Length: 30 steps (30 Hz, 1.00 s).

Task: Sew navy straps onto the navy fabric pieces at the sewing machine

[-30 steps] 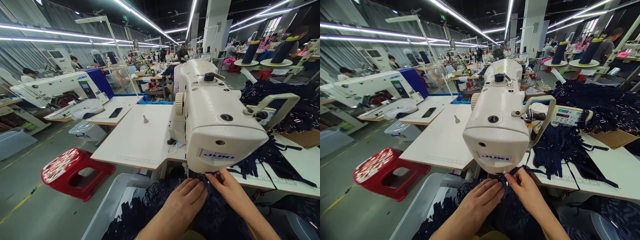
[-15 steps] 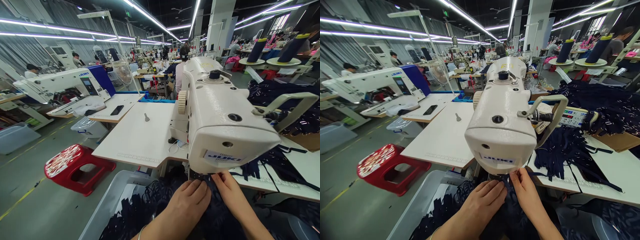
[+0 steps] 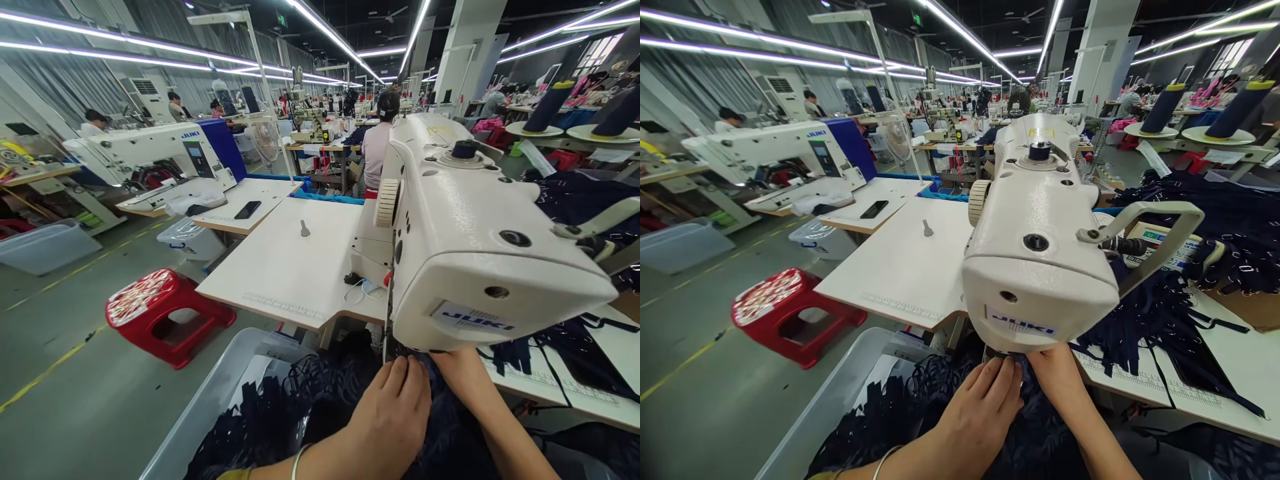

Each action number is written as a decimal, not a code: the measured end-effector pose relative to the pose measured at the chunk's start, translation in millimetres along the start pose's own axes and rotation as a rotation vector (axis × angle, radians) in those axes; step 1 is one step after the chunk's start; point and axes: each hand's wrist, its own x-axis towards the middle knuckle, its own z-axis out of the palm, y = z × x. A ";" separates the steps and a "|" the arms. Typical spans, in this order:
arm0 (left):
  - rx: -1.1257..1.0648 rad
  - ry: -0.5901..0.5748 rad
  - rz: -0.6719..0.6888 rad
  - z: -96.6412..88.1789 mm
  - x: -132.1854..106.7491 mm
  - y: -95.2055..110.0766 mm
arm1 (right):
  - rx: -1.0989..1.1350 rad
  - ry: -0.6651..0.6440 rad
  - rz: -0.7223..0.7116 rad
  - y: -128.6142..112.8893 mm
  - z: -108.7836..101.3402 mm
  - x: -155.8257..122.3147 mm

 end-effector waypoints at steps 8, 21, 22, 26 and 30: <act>0.020 0.034 -0.060 1.7 5.7 7.2 | -0.110 -0.035 -0.211 17.9 4.4 9.4; 0.047 0.056 -0.089 1.7 7.9 12.4 | -0.229 0.050 -0.281 25.9 8.5 9.2; 0.050 0.059 -0.085 1.6 7.7 12.5 | -0.238 0.050 -0.287 27.3 7.5 9.7; 0.063 0.072 -0.068 0.8 8.0 12.8 | -0.254 0.053 -0.305 31.5 6.2 10.1; 0.064 0.074 -0.109 0.8 8.5 10.7 | -0.272 0.094 -0.329 31.4 14.1 6.2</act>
